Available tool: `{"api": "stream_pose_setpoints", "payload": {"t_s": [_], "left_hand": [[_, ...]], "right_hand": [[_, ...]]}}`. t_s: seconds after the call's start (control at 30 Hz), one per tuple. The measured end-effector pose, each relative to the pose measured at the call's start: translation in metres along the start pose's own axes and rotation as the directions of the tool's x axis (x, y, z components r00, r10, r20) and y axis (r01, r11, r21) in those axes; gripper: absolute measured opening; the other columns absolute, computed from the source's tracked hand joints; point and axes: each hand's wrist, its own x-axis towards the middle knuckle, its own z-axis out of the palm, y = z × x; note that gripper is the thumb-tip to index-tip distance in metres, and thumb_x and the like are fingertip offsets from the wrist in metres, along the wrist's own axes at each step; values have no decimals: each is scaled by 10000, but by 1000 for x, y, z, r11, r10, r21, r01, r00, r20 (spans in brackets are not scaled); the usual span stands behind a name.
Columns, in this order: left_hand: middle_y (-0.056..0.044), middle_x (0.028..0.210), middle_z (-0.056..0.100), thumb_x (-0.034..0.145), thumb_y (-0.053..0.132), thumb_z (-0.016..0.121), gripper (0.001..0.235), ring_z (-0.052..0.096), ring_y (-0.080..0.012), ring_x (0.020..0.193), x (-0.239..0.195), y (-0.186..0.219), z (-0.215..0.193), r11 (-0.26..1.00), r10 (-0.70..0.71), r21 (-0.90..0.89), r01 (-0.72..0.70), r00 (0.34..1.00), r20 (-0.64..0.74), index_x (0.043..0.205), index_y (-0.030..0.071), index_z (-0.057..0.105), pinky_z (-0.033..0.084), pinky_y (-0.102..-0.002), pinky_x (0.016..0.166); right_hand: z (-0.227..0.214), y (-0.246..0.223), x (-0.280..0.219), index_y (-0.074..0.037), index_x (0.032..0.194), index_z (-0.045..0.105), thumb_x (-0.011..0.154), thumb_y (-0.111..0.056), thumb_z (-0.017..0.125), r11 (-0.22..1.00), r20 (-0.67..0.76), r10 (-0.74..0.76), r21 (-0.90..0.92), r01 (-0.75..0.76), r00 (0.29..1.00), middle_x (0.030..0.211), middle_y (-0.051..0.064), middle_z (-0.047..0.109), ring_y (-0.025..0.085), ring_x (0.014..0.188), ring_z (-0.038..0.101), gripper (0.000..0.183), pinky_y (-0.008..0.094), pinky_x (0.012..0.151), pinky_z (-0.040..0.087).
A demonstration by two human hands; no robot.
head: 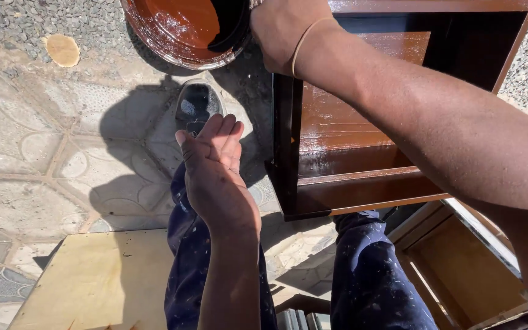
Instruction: Applying brown paint or stain to the interior surfaces of a wooden drawer using a sponge.
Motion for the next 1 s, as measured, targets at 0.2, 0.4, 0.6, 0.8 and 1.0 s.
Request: {"api": "stream_pose_setpoints", "payload": {"t_s": [0.2,0.4,0.6,0.8,1.0], "left_hand": [[-233,1310,732,922,526,340,742,722,-298,1231,0,3,1,1000,-14,-4,14,1000,-10,1300,-33,650,387,-491,1218],[-205,1399,702,956,520,356,671,721,-366,1275,2,-4,-3,999,34,18,-35,999,42,1145,-6,726,387,-497,1196],[-222,1457,657,965,517,406,558,725,-415,1264,5,-14,-11,996,95,-7,-94,993,67,820,94,740,362,-537,1180],[-214,1314,751,947,547,396,615,735,-441,1257,8,-18,-10,998,60,11,-61,996,70,942,48,756,404,-517,1182],[-215,1194,797,925,546,417,616,755,-437,1243,5,-13,-4,1000,19,10,-20,999,38,1002,29,744,408,-498,1181]], "right_hand": [[149,-176,-85,-207,1018,798,966,-48,552,970,346,-240,127,208,907,1016,-7,765,233,906,739,298,380,619,573],[185,-162,-120,-116,649,628,741,18,645,970,-361,-174,96,223,916,748,88,566,303,674,507,164,379,452,414],[114,-8,-103,-127,1197,660,1047,-258,653,966,-570,195,252,-56,799,1022,86,630,317,882,588,199,445,503,509],[169,-30,-163,67,1102,667,1070,-159,537,-475,491,321,823,-311,810,875,246,748,302,617,704,263,336,492,534],[258,-136,-200,202,1083,638,1047,-199,544,-889,530,-59,357,-286,846,934,340,723,436,780,743,413,434,609,637]]}}
